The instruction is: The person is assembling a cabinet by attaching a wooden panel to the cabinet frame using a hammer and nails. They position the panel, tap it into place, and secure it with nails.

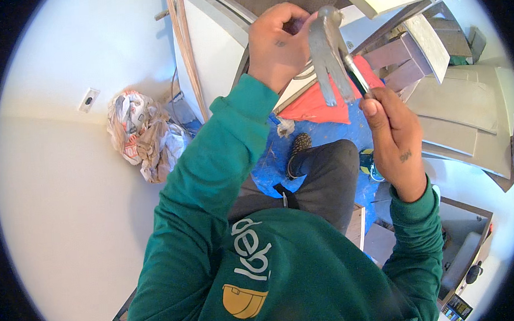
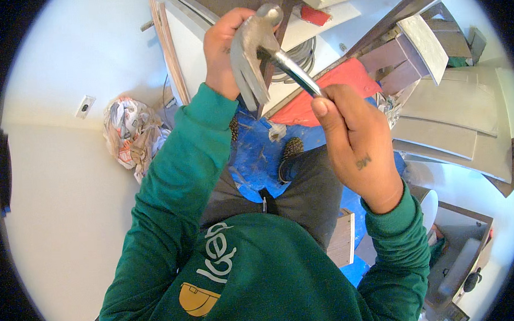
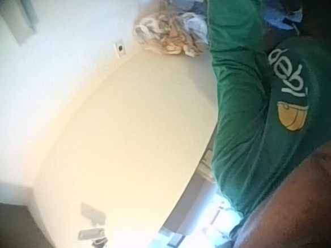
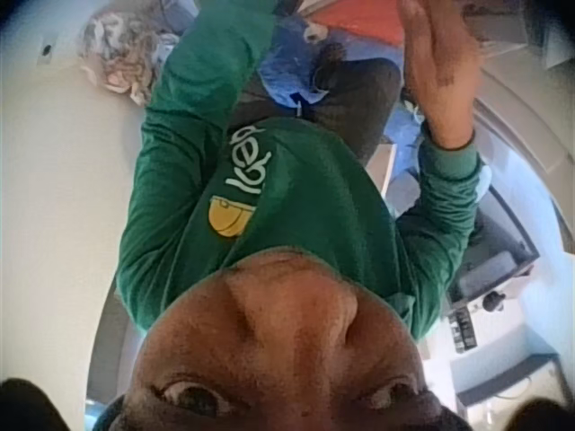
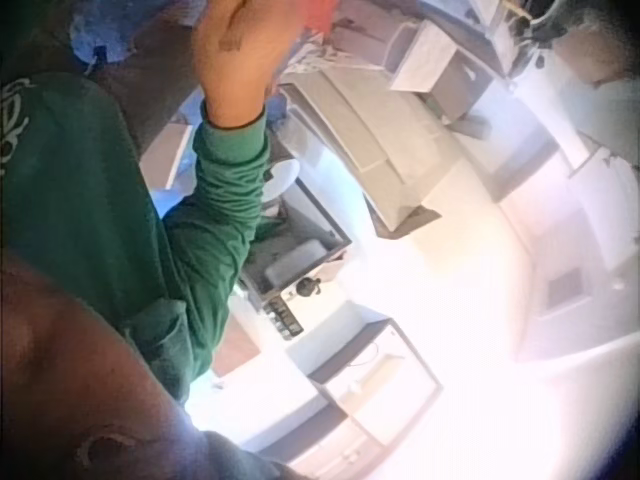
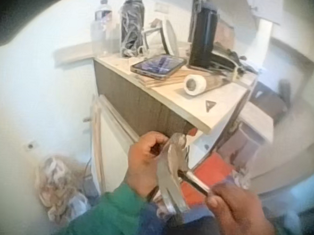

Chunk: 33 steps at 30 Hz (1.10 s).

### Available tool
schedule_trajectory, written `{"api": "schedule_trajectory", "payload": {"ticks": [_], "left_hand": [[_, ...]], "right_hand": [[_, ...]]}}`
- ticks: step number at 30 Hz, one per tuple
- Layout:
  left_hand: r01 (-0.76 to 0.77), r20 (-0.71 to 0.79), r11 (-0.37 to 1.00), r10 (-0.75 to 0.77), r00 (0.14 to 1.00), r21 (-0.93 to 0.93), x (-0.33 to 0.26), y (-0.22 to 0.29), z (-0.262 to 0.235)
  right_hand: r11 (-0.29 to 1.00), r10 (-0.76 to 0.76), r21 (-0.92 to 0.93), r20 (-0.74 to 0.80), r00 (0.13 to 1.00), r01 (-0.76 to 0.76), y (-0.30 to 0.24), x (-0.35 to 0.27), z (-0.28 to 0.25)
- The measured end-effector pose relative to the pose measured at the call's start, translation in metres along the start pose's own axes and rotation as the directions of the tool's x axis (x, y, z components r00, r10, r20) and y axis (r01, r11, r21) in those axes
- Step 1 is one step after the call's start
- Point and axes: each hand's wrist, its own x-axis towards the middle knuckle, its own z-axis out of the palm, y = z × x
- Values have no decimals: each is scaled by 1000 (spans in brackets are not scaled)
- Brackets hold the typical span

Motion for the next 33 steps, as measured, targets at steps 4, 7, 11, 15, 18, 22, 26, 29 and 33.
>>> {"api": "schedule_trajectory", "payload": {"ticks": [4, 7, 11, 15, 18, 22, 26, 29, 33], "left_hand": [[-104, -4, 986, 105, 994, 132, 10, 21, -4], [-147, 84, 938, 127, 988, 314, 22, 51, 0], [-463, 114, 740, 472, 874, 488, 31, 47, 2], [-505, 178, 625, 510, 841, 596, 29, 49, 4], [-390, 181, 752, 349, 919, 532, 25, 57, 1], [-244, 172, 908, 195, 966, 342, 13, 50, -32], [-103, 236, 863, -19, 972, 495, -41, 46, -81], [32, 219, 775, -218, 951, 631, -101, 21, -125], [-26, 278, 623, -312, 909, 782, -189, -7, -170]], "right_hand": [[962, 129, 236, 37, 991, -134, 28, -26, 0], [827, 246, 501, 82, 966, -253, 49, -50, 12], [625, 250, 749, 75, 965, -220, 61, -64, 45], [434, 193, 900, -131, 973, 35, 61, -54, 92], [307, 239, 950, -129, 962, 52, 45, -30, 112], [22, 352, 998, -62, 934, 58, 17, -7, 124], [-137, 318, 983, -76, 945, 125, -1, 8, 130], [-112, 296, 987, -77, 952, 115, -11, 31, 141], [-37, 319, 996, -66, 945, 82, -5, 34, 136]]}}
